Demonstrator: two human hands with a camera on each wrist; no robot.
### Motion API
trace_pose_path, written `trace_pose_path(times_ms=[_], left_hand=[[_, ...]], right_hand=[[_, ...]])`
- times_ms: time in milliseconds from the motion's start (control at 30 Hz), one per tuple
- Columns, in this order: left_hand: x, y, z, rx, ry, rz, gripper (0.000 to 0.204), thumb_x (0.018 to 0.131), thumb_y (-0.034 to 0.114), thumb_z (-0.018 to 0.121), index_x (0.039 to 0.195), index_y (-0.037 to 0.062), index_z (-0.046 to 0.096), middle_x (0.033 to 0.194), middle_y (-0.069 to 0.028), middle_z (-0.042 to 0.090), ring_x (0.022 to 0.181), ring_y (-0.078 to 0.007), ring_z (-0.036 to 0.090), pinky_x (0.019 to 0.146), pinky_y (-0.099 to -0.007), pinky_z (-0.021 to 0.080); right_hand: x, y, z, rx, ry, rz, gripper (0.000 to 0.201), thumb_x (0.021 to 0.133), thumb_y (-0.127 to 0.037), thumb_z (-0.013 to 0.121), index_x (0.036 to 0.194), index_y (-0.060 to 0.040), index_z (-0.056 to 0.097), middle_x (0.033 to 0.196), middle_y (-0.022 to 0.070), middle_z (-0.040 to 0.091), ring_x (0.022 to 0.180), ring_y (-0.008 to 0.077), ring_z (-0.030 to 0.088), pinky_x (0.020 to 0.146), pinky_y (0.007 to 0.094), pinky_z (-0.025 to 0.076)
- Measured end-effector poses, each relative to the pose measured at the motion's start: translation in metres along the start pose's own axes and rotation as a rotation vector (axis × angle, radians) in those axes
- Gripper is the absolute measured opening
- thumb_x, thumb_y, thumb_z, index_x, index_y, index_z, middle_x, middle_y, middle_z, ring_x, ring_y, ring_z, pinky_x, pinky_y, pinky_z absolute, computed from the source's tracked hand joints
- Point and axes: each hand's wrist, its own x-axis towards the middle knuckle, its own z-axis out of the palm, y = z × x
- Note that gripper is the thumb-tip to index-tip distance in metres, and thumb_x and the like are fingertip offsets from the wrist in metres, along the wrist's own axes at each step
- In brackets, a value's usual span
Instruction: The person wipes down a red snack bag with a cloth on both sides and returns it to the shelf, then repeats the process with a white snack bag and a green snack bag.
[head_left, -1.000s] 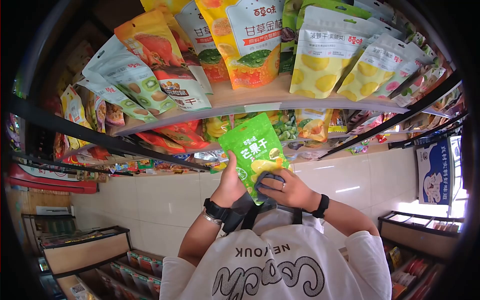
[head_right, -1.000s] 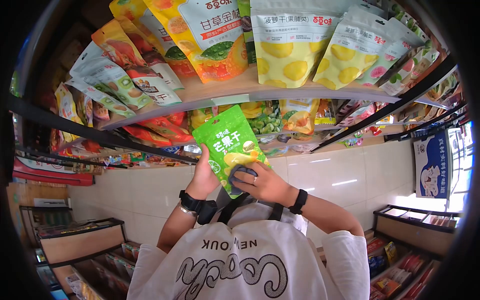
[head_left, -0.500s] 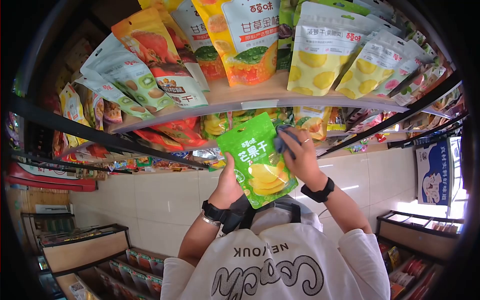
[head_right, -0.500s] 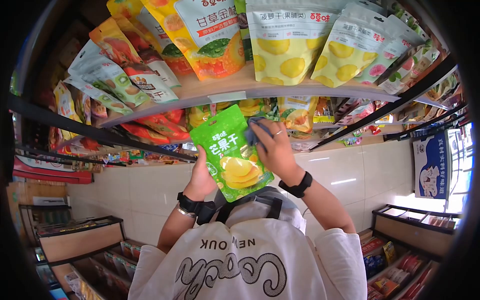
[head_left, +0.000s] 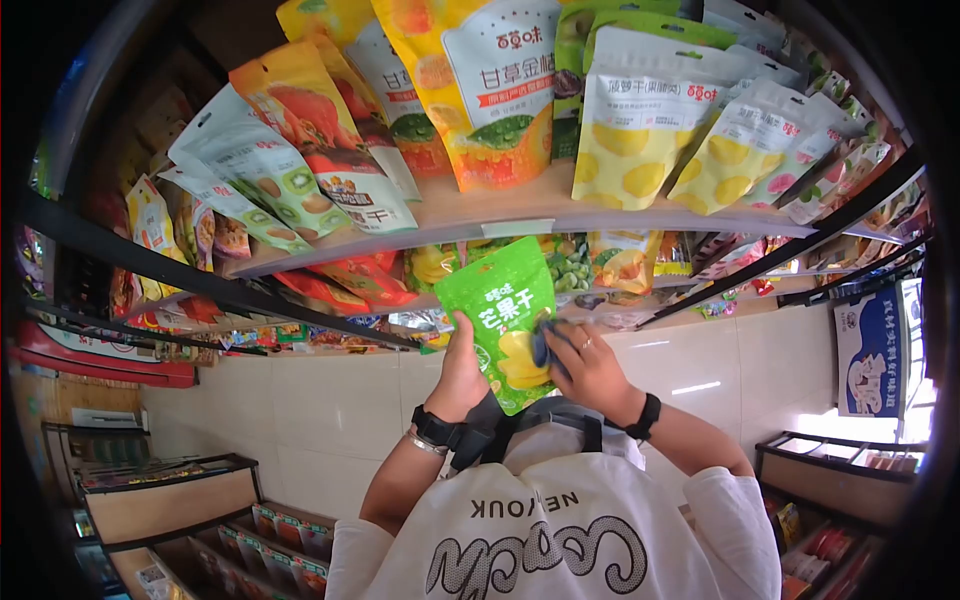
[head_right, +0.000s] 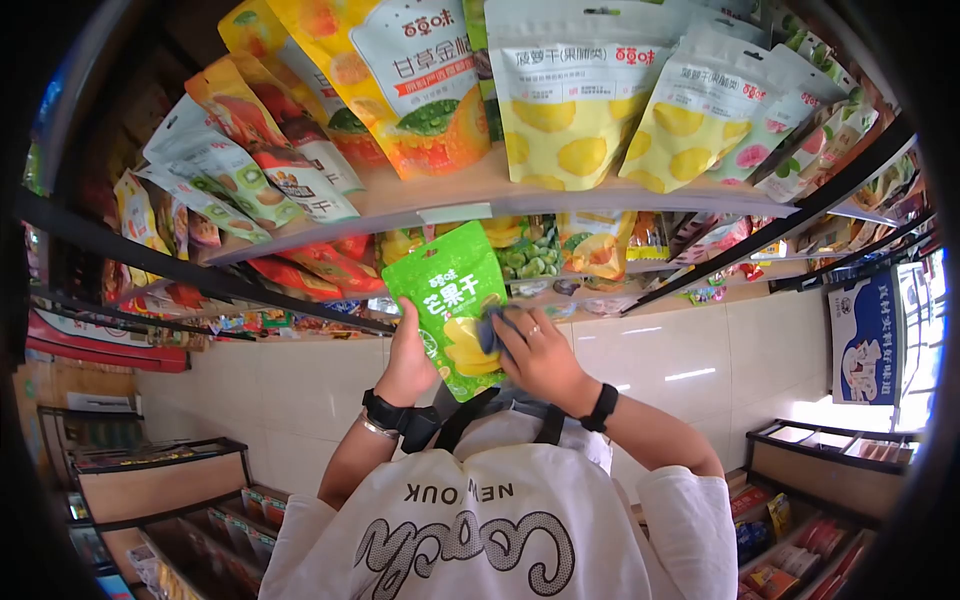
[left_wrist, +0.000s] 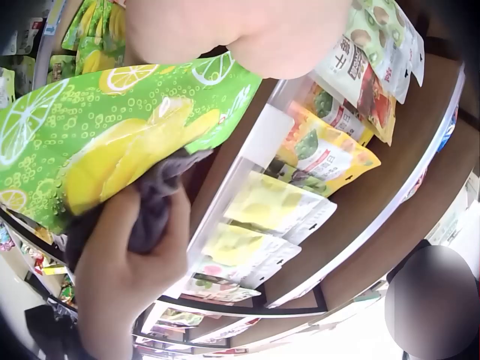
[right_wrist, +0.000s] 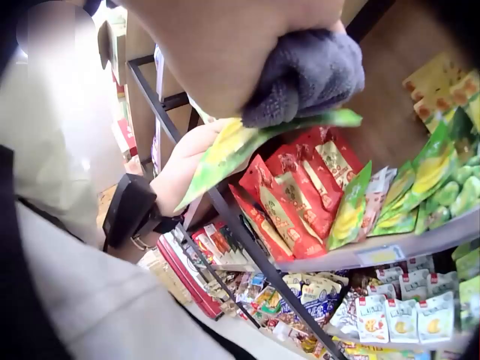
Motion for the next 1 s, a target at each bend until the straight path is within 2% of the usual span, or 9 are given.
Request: trace_pose_path(times_ms=[133,400,500,600,700,800,900,933,1000], left_hand=[[0.0,0.015,-0.006,-0.017,0.041,-0.008,0.063,0.097,0.053,0.031,0.139,0.0063,0.033,0.137,-0.0111,0.045,0.124,-0.0248,0.047,0.103,-0.0417,0.039],[0.011,0.006,-0.018,0.247,0.045,-0.066,0.055,0.098,0.047,0.038,0.132,0.004,0.042,0.128,-0.0073,0.052,0.114,-0.0168,0.053,0.097,-0.0342,0.043],[0.015,0.003,-0.019,0.265,0.12,-0.043,0.05,0.098,0.043,0.041,0.127,0.0027,0.047,0.123,-0.0054,0.056,0.11,-0.0138,0.055,0.094,-0.0315,0.045],[0.017,0.004,-0.023,0.266,0.113,-0.009,0.047,0.099,0.041,0.042,0.124,0.002,0.05,0.118,-0.0053,0.058,0.107,-0.0126,0.055,0.092,-0.0305,0.045],[0.018,0.0,-0.021,0.383,0.138,0.017,0.042,0.1,0.035,0.042,0.122,0.0008,0.051,0.114,-0.0048,0.06,0.104,-0.0115,0.055,0.091,-0.0286,0.044],[0.027,-0.009,-0.03,0.634,0.222,0.207,0.045,0.099,0.033,0.045,0.129,-0.0009,0.045,0.12,-0.0061,0.057,0.106,-0.012,0.053,0.091,-0.0282,0.042],[0.017,-0.012,-0.018,0.526,0.194,0.133,0.063,0.094,0.044,0.052,0.138,0.0031,0.033,0.139,-0.0071,0.039,0.124,-0.0188,0.043,0.1,-0.0331,0.037],[0.009,-0.011,-0.013,0.516,0.064,0.044,0.079,0.088,0.052,0.057,0.142,0.0052,0.024,0.143,-0.0058,0.03,0.13,-0.0208,0.035,0.103,-0.0372,0.035],[0.001,-0.029,-0.009,0.38,-0.103,0.068,0.079,0.086,0.052,0.06,0.14,0.003,0.029,0.136,-0.0074,0.038,0.125,-0.0186,0.04,0.101,-0.0354,0.037]], right_hand=[[-0.027,0.021,-0.009,-0.002,-0.31,0.029,0.043,0.07,-0.006,0.065,0.112,-0.0011,0.059,0.111,0.015,0.056,0.101,0.0334,0.054,0.087,0.0407,0.047],[0.014,0.04,-0.019,0.414,0.018,0.321,0.027,0.08,-0.012,0.065,0.102,0.0037,0.061,0.098,0.0196,0.062,0.09,0.037,0.06,0.078,0.0398,0.048],[0.017,0.04,-0.02,0.651,-0.204,0.605,0.028,0.082,-0.016,0.067,0.1,0.0037,0.061,0.094,0.0192,0.063,0.087,0.0335,0.062,0.076,0.0374,0.048],[0.012,0.039,-0.012,0.835,-0.119,0.529,0.027,0.084,-0.018,0.067,0.1,0.0026,0.062,0.091,0.0183,0.064,0.082,0.0309,0.063,0.073,0.0353,0.049],[0.022,0.016,-0.028,0.636,-0.351,0.352,0.023,0.085,-0.014,0.066,0.103,0.0001,0.064,0.102,0.0161,0.065,0.087,0.0201,0.063,0.075,0.0313,0.048],[0.025,0.009,-0.02,0.559,-0.157,0.322,0.02,0.082,-0.011,0.067,0.098,0.0002,0.066,0.096,0.0184,0.063,0.082,0.0291,0.063,0.071,0.0336,0.049],[0.031,0.008,-0.009,0.366,0.014,0.217,0.02,0.079,-0.009,0.068,0.096,-0.0003,0.065,0.094,0.0174,0.062,0.08,0.0326,0.061,0.071,0.0364,0.049],[0.032,0.005,-0.005,0.296,0.068,0.165,0.02,0.078,-0.009,0.068,0.095,-0.0006,0.065,0.093,0.0168,0.061,0.08,0.0334,0.06,0.071,0.0374,0.05],[0.035,-0.006,0.004,0.269,0.075,0.054,0.021,0.076,-0.008,0.068,0.095,-0.0012,0.064,0.095,0.0154,0.06,0.081,0.0328,0.06,0.073,0.039,0.049]])
